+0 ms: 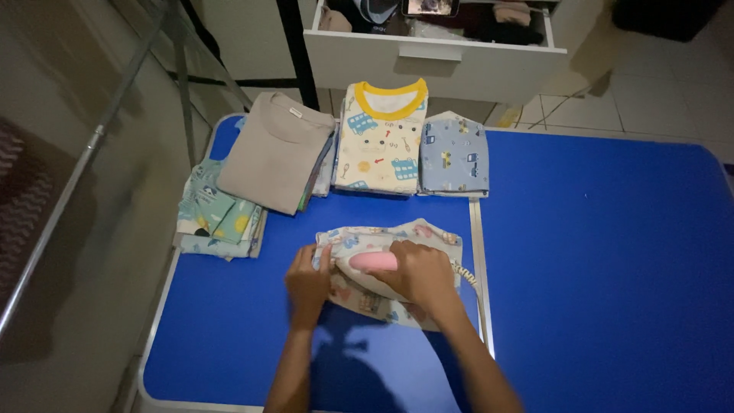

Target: The recorder is ironing and folding children's clothing on a low blue folding table.

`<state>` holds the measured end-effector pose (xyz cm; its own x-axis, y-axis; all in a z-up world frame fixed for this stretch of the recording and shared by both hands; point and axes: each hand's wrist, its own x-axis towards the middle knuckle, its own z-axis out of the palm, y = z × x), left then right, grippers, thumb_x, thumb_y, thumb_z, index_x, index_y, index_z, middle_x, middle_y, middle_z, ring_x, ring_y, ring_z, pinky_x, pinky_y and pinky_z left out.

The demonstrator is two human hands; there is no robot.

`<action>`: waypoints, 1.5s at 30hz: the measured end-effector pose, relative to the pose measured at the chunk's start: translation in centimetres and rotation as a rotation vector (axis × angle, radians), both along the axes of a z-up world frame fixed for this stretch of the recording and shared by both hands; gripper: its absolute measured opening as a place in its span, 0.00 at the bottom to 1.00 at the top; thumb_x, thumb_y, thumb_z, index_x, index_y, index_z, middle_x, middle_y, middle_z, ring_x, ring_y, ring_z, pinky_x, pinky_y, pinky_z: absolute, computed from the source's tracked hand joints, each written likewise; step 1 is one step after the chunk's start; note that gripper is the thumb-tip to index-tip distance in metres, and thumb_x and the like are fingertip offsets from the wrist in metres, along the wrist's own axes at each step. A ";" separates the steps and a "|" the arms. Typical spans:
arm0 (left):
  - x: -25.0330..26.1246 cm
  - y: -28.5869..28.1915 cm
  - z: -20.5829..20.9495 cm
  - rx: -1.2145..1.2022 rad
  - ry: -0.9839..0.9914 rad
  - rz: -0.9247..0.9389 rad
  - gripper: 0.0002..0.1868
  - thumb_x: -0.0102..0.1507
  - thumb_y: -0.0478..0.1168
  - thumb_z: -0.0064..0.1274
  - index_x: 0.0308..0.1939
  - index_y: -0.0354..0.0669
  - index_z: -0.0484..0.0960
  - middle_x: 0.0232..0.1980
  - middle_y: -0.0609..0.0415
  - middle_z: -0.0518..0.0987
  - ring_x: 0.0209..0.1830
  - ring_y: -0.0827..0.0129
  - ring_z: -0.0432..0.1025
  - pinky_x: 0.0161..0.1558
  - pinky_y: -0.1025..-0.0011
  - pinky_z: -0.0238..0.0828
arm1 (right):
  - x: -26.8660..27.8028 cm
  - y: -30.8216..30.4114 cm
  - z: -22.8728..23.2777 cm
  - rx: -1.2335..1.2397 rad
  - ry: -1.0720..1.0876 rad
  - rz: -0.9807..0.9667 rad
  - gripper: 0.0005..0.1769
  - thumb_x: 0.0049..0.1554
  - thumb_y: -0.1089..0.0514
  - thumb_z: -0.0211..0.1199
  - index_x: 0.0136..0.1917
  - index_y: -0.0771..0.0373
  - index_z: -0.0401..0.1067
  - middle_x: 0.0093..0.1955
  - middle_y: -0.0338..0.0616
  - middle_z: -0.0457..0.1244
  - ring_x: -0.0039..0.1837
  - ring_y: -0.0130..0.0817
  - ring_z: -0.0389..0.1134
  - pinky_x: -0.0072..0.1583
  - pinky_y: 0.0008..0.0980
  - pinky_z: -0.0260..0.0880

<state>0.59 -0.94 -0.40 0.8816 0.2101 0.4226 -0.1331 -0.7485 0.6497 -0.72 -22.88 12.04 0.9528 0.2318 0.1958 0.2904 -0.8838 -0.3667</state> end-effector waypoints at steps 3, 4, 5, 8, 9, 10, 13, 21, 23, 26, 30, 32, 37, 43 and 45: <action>0.0 0.1 -0.2 -0.038 -0.009 -0.014 0.13 0.65 0.44 0.58 0.42 0.35 0.82 0.40 0.41 0.82 0.37 0.45 0.77 0.37 0.56 0.75 | -0.1 0.8 0.4 -0.033 -0.020 -0.103 0.33 0.46 0.30 0.72 0.40 0.65 0.77 0.37 0.54 0.71 0.37 0.49 0.74 0.40 0.47 0.74; 0.1 0.2 -0.5 -0.037 -0.008 -0.010 0.13 0.65 0.44 0.58 0.42 0.35 0.82 0.40 0.41 0.82 0.37 0.45 0.77 0.37 0.56 0.75 | 0.0 1.0 0.0 -0.033 -0.020 -0.099 0.33 0.46 0.30 0.72 0.40 0.65 0.77 0.37 0.54 0.71 0.37 0.49 0.74 0.40 0.47 0.74; 0.1 0.3 -0.8 -0.030 -0.014 -0.017 0.13 0.65 0.44 0.58 0.43 0.35 0.82 0.40 0.41 0.82 0.38 0.44 0.77 0.38 0.55 0.74 | 0.1 1.1 -0.3 -0.045 -0.047 -0.120 0.32 0.47 0.30 0.72 0.40 0.64 0.77 0.37 0.54 0.71 0.37 0.50 0.74 0.40 0.48 0.74; 0.0 1.0 -1.3 0.223 -0.100 -0.091 0.12 0.64 0.41 0.57 0.46 0.37 0.83 0.43 0.40 0.82 0.39 0.45 0.78 0.37 0.56 0.74 | 0.0 0.5 -0.6 -0.016 -0.074 -0.062 0.30 0.48 0.32 0.71 0.42 0.63 0.77 0.37 0.53 0.71 0.37 0.49 0.74 0.40 0.47 0.74; -0.1 1.4 -1.4 0.465 -0.180 -0.158 0.12 0.63 0.37 0.55 0.50 0.38 0.84 0.45 0.40 0.82 0.41 0.46 0.78 0.37 0.57 0.74 | -0.1 0.1 -0.6 0.023 -0.074 0.016 0.28 0.49 0.34 0.70 0.44 0.62 0.77 0.38 0.52 0.71 0.37 0.48 0.74 0.40 0.46 0.74; 0.2 1.0 -1.5 0.464 -0.182 -0.159 0.12 0.63 0.37 0.55 0.50 0.38 0.84 0.45 0.40 0.82 0.41 0.46 0.78 0.37 0.57 0.74 | 0.0 0.3 -0.3 0.022 -0.075 0.015 0.28 0.49 0.34 0.70 0.44 0.62 0.77 0.38 0.52 0.71 0.37 0.48 0.74 0.40 0.46 0.74; 0.0 0.6 -1.7 -0.019 -0.027 -0.009 0.13 0.65 0.44 0.59 0.45 0.36 0.82 0.42 0.40 0.82 0.39 0.44 0.77 0.38 0.56 0.75 | -0.2 0.8 -0.1 -0.028 -0.044 -0.014 0.30 0.47 0.31 0.71 0.38 0.61 0.77 0.36 0.52 0.71 0.37 0.49 0.74 0.40 0.47 0.74; 0.0 0.2 -0.5 0.028 -0.060 -0.045 0.13 0.66 0.44 0.58 0.44 0.36 0.81 0.42 0.41 0.82 0.40 0.44 0.78 0.39 0.57 0.76 | 0.2 0.2 -1.2 -0.019 -0.082 0.052 0.29 0.47 0.32 0.70 0.41 0.61 0.77 0.38 0.52 0.71 0.37 0.48 0.74 0.39 0.45 0.73; 0.3 0.4 -1.7 0.026 -0.072 -0.043 0.12 0.66 0.43 0.59 0.44 0.37 0.81 0.42 0.41 0.82 0.39 0.44 0.78 0.39 0.57 0.75 | 0.1 0.8 -0.4 -0.039 -0.066 0.002 0.30 0.47 0.31 0.70 0.41 0.61 0.77 0.37 0.52 0.71 0.37 0.49 0.74 0.39 0.46 0.73; -0.3 0.4 0.0 0.066 -0.109 -0.102 0.13 0.62 0.43 0.60 0.44 0.37 0.81 0.40 0.41 0.81 0.37 0.44 0.77 0.37 0.56 0.74 | 0.1 1.4 -0.3 -0.081 -0.046 -0.103 0.31 0.49 0.30 0.69 0.43 0.61 0.77 0.37 0.53 0.70 0.37 0.49 0.73 0.38 0.46 0.73; 0.1 1.3 -1.2 0.365 -0.314 -0.226 0.15 0.57 0.38 0.58 0.47 0.39 0.83 0.41 0.42 0.81 0.38 0.47 0.77 0.35 0.57 0.74 | 0.4 0.9 -1.9 -0.053 -0.159 -0.028 0.31 0.51 0.33 0.67 0.50 0.63 0.78 0.37 0.53 0.70 0.37 0.48 0.73 0.37 0.43 0.72; 0.3 0.7 -2.1 0.187 -0.199 -0.126 0.10 0.61 0.40 0.59 0.44 0.40 0.82 0.41 0.44 0.81 0.38 0.47 0.77 0.37 0.57 0.74 | 0.3 1.1 -0.9 -0.069 -0.125 -0.028 0.30 0.51 0.32 0.68 0.48 0.62 0.77 0.37 0.52 0.70 0.37 0.48 0.73 0.38 0.44 0.72; 0.0 0.4 -1.5 -0.013 -0.068 -0.047 0.06 0.67 0.41 0.58 0.40 0.43 0.81 0.39 0.47 0.80 0.38 0.47 0.76 0.38 0.56 0.73 | 0.8 0.4 -1.6 -0.048 -0.130 -0.023 0.30 0.50 0.33 0.67 0.50 0.61 0.79 0.35 0.51 0.70 0.35 0.46 0.72 0.37 0.44 0.72; 0.2 0.2 -1.1 -0.019 -0.010 0.026 0.12 0.65 0.47 0.58 0.41 0.40 0.82 0.40 0.44 0.82 0.36 0.44 0.77 0.36 0.54 0.74 | 1.8 -2.5 -3.3 -0.128 -0.027 -0.037 0.32 0.53 0.27 0.63 0.48 0.59 0.78 0.40 0.49 0.71 0.33 0.35 0.70 0.32 0.39 0.72; 0.3 0.0 -1.3 -0.023 -0.019 0.030 0.13 0.65 0.48 0.58 0.40 0.41 0.83 0.41 0.44 0.83 0.36 0.44 0.77 0.36 0.54 0.74 | 1.0 -3.3 -1.4 -0.242 0.079 -0.128 0.33 0.55 0.25 0.60 0.49 0.57 0.77 0.36 0.46 0.72 0.32 0.36 0.69 0.36 0.39 0.70</action>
